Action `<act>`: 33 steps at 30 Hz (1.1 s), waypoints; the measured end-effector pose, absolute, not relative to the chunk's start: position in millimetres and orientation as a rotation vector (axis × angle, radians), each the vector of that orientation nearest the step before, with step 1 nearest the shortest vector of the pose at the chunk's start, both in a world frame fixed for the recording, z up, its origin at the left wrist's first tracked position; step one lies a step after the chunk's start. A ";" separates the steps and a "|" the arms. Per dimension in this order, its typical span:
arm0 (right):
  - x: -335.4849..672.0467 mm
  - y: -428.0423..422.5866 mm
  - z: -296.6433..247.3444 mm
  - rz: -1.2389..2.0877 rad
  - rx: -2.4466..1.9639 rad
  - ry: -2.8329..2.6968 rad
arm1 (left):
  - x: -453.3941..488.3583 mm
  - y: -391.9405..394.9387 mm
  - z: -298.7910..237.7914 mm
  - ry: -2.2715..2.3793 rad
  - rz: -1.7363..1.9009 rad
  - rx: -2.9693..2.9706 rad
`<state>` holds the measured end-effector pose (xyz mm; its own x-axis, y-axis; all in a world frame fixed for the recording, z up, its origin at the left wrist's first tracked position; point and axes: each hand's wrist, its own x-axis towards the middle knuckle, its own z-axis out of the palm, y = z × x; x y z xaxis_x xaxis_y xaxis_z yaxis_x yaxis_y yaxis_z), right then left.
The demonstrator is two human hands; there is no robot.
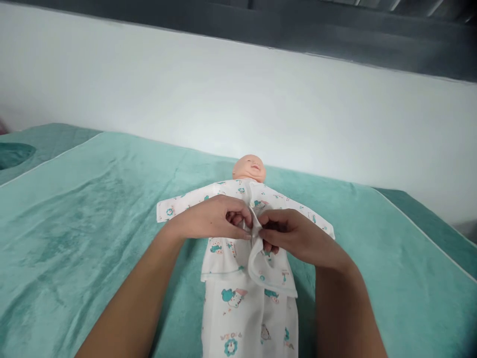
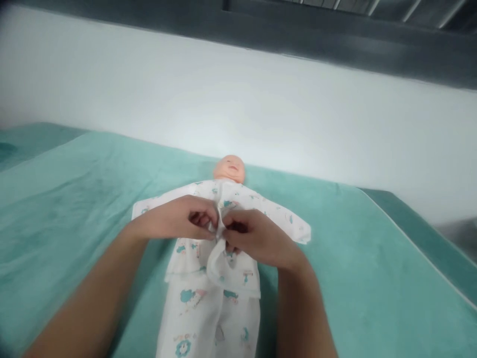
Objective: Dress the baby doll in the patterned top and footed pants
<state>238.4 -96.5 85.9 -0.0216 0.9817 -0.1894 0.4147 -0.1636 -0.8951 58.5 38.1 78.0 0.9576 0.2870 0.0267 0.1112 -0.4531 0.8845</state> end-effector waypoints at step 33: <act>236.6 -90.1 70.2 1.333 -1.201 -1.209 | 60.1 35.7 67.0 0.148 0.303 1.302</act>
